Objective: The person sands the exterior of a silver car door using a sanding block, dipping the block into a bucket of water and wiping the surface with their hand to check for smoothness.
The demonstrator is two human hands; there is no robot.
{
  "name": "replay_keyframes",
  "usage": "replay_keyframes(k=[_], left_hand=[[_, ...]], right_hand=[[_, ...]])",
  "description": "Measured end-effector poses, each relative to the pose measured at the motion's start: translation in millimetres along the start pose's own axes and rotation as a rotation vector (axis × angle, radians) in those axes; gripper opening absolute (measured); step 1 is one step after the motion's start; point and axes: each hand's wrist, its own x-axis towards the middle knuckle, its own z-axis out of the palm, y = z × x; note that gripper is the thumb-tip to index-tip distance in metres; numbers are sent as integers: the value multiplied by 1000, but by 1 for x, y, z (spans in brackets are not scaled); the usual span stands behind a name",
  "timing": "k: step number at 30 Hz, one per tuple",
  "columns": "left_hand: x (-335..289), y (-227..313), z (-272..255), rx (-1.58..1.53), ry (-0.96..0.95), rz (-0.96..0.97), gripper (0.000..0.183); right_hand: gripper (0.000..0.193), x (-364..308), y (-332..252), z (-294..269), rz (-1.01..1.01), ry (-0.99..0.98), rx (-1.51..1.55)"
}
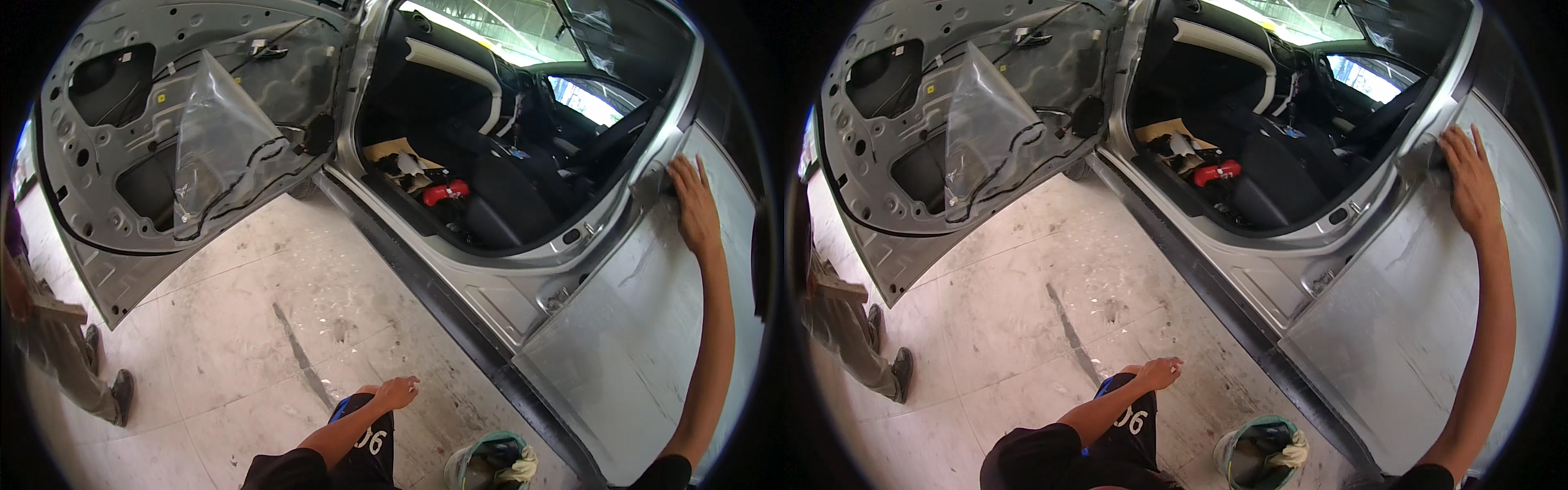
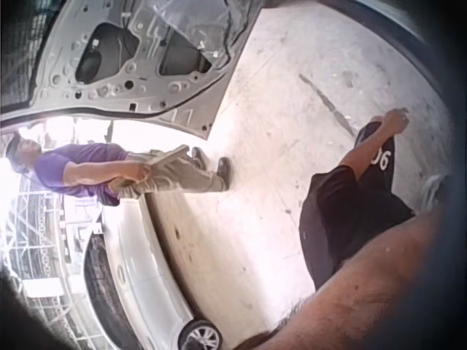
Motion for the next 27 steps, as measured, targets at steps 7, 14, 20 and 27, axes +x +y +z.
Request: replay_keyframes(k=[7,14,20,27], left_hand=[[-1,5,-3,-23,8,-43,34],[2,-5,0,11,50,-20,33],[3,-7,-3,20,100,10,31],[6,-6,-3,-44,74,30,28]], right_hand=[[52,-4,-4,2,-121,-45,58],[43,-3,-16,13,-138,57,48],[44,7,-12,16,-49,121,29],[56,-16,-31,23,3,14,-135]])
